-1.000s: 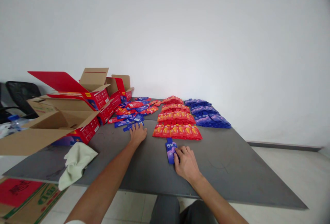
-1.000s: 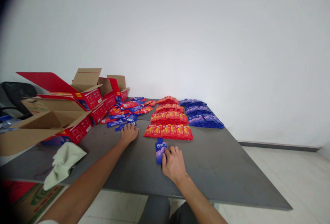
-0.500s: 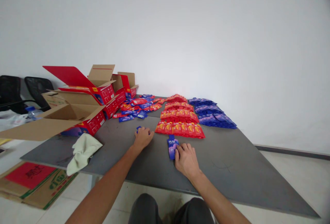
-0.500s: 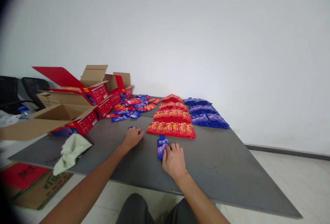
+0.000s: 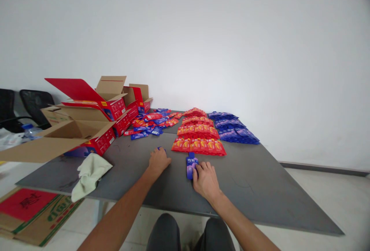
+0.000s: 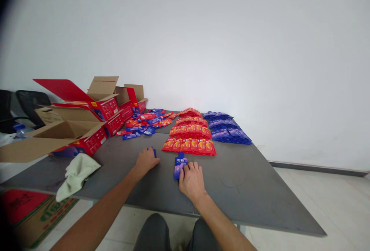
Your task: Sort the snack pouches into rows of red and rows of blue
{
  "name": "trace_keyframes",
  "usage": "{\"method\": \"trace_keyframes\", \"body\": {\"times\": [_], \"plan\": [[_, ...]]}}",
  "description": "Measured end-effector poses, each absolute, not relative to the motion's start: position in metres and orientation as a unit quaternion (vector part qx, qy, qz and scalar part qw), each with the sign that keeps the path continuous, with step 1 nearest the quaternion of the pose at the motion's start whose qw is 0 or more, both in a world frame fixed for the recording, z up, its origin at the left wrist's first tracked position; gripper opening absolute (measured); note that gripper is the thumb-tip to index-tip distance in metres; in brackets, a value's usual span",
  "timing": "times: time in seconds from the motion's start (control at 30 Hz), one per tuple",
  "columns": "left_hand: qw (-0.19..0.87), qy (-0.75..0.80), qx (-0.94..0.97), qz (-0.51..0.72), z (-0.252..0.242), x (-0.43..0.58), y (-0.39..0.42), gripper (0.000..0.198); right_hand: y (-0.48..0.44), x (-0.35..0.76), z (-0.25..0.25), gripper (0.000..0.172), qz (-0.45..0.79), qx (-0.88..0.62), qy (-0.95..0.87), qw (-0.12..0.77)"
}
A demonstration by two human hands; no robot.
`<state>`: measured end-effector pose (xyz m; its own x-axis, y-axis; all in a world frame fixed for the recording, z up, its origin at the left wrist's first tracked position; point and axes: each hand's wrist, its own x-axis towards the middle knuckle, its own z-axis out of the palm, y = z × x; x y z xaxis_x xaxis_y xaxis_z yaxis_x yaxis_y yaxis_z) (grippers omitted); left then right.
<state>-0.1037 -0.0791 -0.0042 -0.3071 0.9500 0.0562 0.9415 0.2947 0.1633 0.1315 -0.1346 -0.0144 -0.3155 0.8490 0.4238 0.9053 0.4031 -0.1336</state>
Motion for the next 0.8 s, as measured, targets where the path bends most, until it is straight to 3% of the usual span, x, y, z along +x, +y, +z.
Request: {"method": "trace_keyframes", "body": {"times": [0.5,0.63,0.8], "plan": [[0.14,0.784,0.575,0.188,0.011,-0.097,-0.086,0.024,-0.137,0.133,-0.013,0.036,-0.052,-0.538,-0.812,0.221],[0.243,0.759,0.546,0.257,-0.003,-0.095,-0.087,0.011,-0.138,0.134,-0.012,0.036,-0.053,-0.535,-0.813,0.224],[0.392,0.699,0.468,0.373,-0.018,-0.082,-0.089,0.013,-0.139,0.134,-0.012,0.035,-0.056,-0.536,-0.812,0.223]]}}
